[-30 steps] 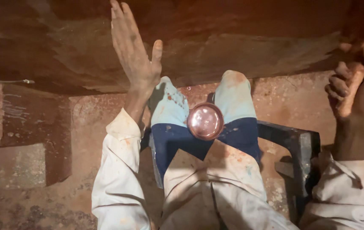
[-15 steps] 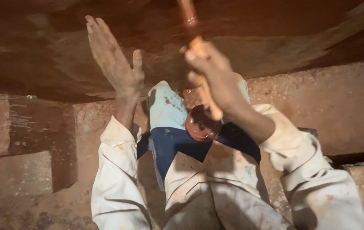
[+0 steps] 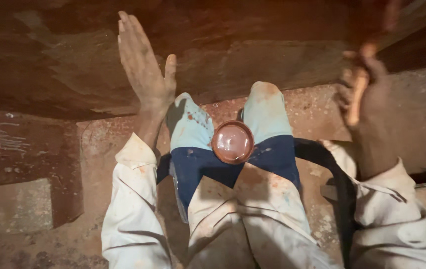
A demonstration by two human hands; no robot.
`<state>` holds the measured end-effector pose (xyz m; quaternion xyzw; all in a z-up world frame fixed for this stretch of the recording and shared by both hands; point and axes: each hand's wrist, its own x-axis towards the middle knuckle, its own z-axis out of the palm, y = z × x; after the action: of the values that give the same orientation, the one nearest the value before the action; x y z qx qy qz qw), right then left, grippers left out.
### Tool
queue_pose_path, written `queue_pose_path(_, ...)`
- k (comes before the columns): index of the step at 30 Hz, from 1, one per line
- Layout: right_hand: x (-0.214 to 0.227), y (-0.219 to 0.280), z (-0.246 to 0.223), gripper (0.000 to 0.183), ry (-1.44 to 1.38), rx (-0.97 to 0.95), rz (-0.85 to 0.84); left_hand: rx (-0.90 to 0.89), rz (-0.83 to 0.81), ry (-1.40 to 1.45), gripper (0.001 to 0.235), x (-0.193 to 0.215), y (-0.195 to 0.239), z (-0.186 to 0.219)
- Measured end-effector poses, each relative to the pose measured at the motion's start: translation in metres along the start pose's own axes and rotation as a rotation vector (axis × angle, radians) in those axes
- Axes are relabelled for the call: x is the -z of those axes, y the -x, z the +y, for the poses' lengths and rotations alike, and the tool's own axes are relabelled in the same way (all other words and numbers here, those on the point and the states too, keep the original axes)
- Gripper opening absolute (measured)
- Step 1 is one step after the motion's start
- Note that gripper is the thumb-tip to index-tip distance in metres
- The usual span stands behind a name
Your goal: The person sits cross-legged and repeatedly dips a paintbrush into a small bowl of reddish paint, then applies the paint to a low wall or ceiling surface above. The person continues this cycle of dipping and brushing throughout the clip.
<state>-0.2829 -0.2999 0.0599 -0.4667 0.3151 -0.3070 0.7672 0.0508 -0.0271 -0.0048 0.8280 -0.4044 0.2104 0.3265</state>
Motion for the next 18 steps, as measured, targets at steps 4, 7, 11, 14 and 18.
queue_pose_path(4, 0.033, -0.018, 0.007, 0.032, -0.083, 0.08, 0.125, 0.005, -0.008, -0.006, 0.085, -0.001, 0.0, 0.005)
queue_pose_path(7, -0.002, -0.03, 0.022, 0.032, 0.07, 0.107, 0.117, 0.018, -0.021, -0.009, 0.086, -0.001, -0.003, 0.008)
queue_pose_path(11, -0.082, -0.016, 0.056, 0.027, 0.216, -0.113, -0.093, 0.036, -0.075, 0.013, 0.085, 0.004, 0.0, 0.012)
queue_pose_path(14, -0.115, 0.009, 0.07, 0.033, 0.324, -0.16, -0.338, 0.017, -0.128, -0.004, 0.087, 0.005, 0.002, 0.017)
queue_pose_path(18, -0.097, 0.011, 0.061, 0.038, 0.347, -0.281, -0.384, 0.001, -0.142, -0.011, 0.088, 0.005, 0.004, 0.018)
